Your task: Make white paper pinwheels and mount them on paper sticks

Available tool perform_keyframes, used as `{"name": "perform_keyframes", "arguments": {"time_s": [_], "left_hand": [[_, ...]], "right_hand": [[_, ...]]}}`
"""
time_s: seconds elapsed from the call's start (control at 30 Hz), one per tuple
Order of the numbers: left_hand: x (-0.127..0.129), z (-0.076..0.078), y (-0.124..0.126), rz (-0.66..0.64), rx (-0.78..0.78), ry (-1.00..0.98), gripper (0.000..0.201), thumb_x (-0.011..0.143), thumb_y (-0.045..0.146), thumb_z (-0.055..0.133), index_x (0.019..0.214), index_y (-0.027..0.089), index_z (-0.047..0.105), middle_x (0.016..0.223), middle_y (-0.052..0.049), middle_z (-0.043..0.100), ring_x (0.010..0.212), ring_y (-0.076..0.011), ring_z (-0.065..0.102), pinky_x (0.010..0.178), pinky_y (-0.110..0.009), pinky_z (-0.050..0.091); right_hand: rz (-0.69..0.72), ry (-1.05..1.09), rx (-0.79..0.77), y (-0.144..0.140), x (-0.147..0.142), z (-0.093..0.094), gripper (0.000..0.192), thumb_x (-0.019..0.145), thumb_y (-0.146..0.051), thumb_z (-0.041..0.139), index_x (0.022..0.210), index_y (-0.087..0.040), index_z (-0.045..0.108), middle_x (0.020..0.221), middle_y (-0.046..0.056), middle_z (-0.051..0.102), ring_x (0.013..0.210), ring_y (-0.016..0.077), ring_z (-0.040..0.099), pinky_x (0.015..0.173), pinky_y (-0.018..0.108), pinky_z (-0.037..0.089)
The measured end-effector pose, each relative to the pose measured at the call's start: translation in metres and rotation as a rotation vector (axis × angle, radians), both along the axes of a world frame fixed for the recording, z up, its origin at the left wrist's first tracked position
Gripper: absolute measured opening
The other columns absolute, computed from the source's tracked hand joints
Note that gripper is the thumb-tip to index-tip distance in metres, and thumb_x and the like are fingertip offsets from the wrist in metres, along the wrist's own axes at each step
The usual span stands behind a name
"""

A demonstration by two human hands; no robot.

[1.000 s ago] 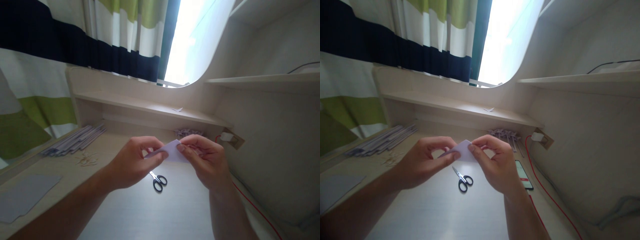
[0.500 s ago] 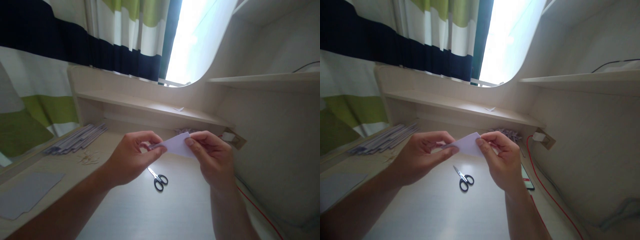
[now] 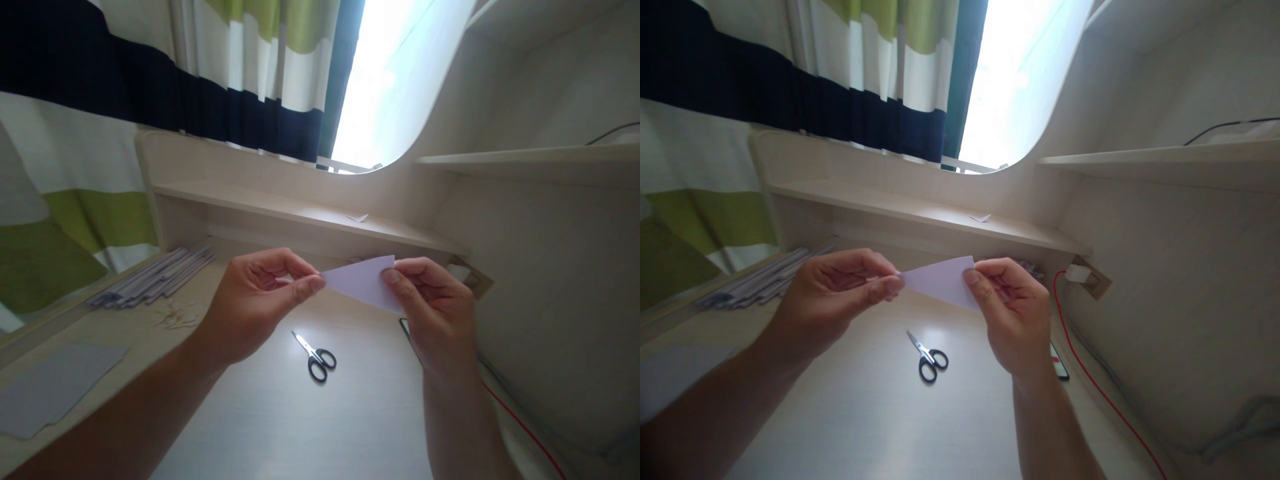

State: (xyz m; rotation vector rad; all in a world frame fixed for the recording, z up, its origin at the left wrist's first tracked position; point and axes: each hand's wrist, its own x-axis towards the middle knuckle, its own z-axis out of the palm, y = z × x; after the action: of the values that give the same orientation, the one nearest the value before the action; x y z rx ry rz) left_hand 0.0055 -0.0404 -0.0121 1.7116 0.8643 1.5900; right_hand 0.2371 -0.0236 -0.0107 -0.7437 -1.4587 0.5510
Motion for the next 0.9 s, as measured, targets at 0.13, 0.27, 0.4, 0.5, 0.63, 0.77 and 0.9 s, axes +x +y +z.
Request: {"name": "perform_keyframes", "arguments": {"time_s": [0.13,0.27,0.4,0.5,0.63,0.77,0.9], "left_hand": [[-0.002,-0.001,0.004,-0.023,-0.014,-0.132,0.006,0.086,0.027,0.086,0.082,0.023,0.082,0.073,0.000,0.076,0.068,-0.0117,0.067,0.066,-0.021,0.054],[-0.001,0.001,0.008,-0.067,-0.064,-0.333,0.012,0.079,0.027,0.090,0.076,0.020,0.080,0.065,0.001,0.071,0.062,-0.0106,0.061,0.063,-0.022,0.051],[0.001,0.000,0.012,-0.129,-0.114,-0.374,0.018,0.079,0.029,0.090,0.074,0.018,0.077,0.063,0.002,0.065,0.060,-0.0094,0.055,0.060,-0.021,0.046],[0.000,-0.005,0.016,-0.141,-0.091,-0.298,0.017,0.084,0.029,0.087,0.077,0.018,0.075,0.065,0.003,0.062,0.062,-0.0093,0.052,0.059,-0.021,0.043],[0.000,-0.009,0.017,-0.066,-0.050,-0.139,0.018,0.091,0.033,0.081,0.080,0.019,0.076,0.070,0.003,0.063,0.065,-0.0100,0.053,0.060,-0.021,0.042],[0.002,-0.008,0.014,-0.003,0.012,0.060,0.029,0.099,0.036,0.070,0.077,0.018,0.074,0.070,0.002,0.061,0.065,-0.0105,0.053,0.061,-0.023,0.041],[0.004,-0.010,0.013,0.079,0.095,0.121,0.032,0.099,0.035,0.069,0.072,0.017,0.068,0.068,0.003,0.057,0.064,-0.0109,0.052,0.058,-0.024,0.038]], "right_hand": [[0.035,-0.057,-0.018,0.000,0.002,0.000,0.010,0.090,-0.030,0.081,0.086,-0.022,0.077,0.073,0.001,0.071,0.062,0.0132,0.062,0.055,0.023,0.047],[0.237,-0.278,-0.126,-0.003,0.003,0.003,0.011,0.093,-0.030,0.078,0.089,-0.020,0.076,0.081,0.003,0.076,0.073,0.0150,0.067,0.066,0.026,0.051],[0.376,-0.540,-0.215,-0.007,-0.001,0.006,0.013,0.096,-0.023,0.071,0.086,-0.017,0.077,0.076,0.001,0.073,0.070,0.0128,0.063,0.065,0.024,0.047],[0.409,-0.625,-0.287,-0.007,-0.004,0.005,0.020,0.097,-0.029,0.071,0.081,-0.016,0.074,0.070,0.000,0.068,0.065,0.0114,0.059,0.061,0.024,0.043],[0.440,-0.556,-0.319,-0.002,-0.007,0.000,0.033,0.101,-0.041,0.068,0.081,-0.015,0.072,0.072,0.001,0.066,0.066,0.0117,0.057,0.061,0.025,0.042],[0.443,-0.447,-0.308,0.003,-0.007,-0.005,0.031,0.101,-0.040,0.070,0.084,-0.014,0.073,0.077,0.003,0.071,0.070,0.0129,0.062,0.064,0.026,0.045],[0.467,-0.420,-0.343,0.006,-0.009,-0.009,0.032,0.100,-0.043,0.072,0.087,-0.014,0.076,0.079,0.004,0.073,0.072,0.0143,0.065,0.065,0.026,0.049]]}}
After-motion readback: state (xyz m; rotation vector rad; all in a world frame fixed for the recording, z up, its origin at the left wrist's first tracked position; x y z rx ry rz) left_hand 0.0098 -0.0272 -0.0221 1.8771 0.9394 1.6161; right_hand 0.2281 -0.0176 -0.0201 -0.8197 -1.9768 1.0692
